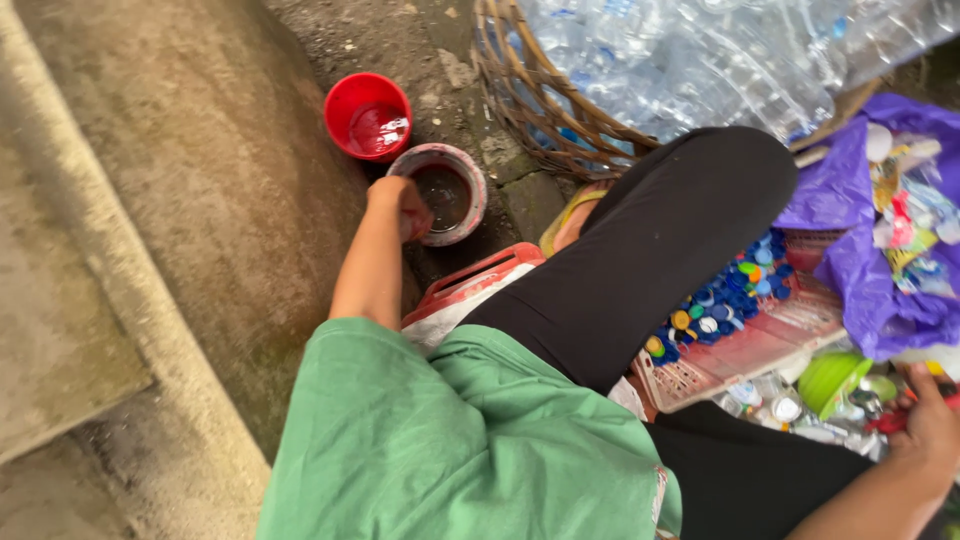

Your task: The person sits on the ground surrounded by plastic waste and uses scissors to cut the tops off plastic bottles. They place the cut bottles into a basket and occasionally dip the cut pieces into a bucket of water.

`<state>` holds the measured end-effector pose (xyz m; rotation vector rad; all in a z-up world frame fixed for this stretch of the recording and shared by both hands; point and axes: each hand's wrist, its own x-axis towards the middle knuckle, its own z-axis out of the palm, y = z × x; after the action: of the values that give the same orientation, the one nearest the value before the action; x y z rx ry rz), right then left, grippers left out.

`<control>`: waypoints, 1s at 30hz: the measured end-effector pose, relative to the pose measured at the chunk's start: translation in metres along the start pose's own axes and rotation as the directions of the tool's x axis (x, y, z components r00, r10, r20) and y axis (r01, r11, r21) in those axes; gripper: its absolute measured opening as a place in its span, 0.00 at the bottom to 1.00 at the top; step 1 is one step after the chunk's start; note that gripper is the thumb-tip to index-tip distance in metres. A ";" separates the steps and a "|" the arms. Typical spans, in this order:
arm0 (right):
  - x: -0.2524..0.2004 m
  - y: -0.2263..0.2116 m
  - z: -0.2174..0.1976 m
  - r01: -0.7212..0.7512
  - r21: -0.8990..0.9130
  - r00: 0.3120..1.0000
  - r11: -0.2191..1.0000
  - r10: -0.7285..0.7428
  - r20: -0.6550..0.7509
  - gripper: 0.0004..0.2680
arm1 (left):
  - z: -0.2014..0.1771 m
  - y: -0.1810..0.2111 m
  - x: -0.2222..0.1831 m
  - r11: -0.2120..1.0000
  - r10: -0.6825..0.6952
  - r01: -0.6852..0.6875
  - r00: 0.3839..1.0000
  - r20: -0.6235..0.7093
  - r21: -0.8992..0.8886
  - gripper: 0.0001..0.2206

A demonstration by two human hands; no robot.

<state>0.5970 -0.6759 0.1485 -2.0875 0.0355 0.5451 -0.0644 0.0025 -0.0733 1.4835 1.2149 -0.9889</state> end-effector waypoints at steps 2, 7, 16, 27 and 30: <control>-0.034 -0.027 0.021 0.025 -0.009 0.997 1.000 -0.026 -0.078 0.06 | 0.003 -0.012 0.020 0.847 -0.094 0.282 0.913 0.397 -0.450 0.07; -0.093 -0.074 0.047 0.027 -0.033 1.000 0.999 -0.028 -0.013 0.07 | 0.003 -0.005 -0.008 0.736 -0.133 0.282 0.952 0.276 -0.615 0.12; -0.123 -0.108 0.070 -0.006 -0.029 0.999 1.000 0.005 -0.043 0.09 | 0.002 0.020 -0.082 0.728 -0.129 0.086 0.992 -0.012 -0.680 0.08; -0.131 -0.116 0.075 -0.019 -0.045 0.998 0.999 0.016 -0.067 0.08 | -0.003 0.023 -0.100 0.860 -0.162 0.056 0.972 -0.168 -0.507 0.09; -0.130 -0.117 0.076 -0.017 -0.038 0.998 0.999 0.015 -0.066 0.08 | 0.013 0.028 -0.102 0.332 -0.231 0.139 0.971 0.062 -0.933 0.09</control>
<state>0.4798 -0.5740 0.2583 -2.1445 0.0806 0.4899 -0.0554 -0.0343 0.0266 0.4212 1.6312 -0.1736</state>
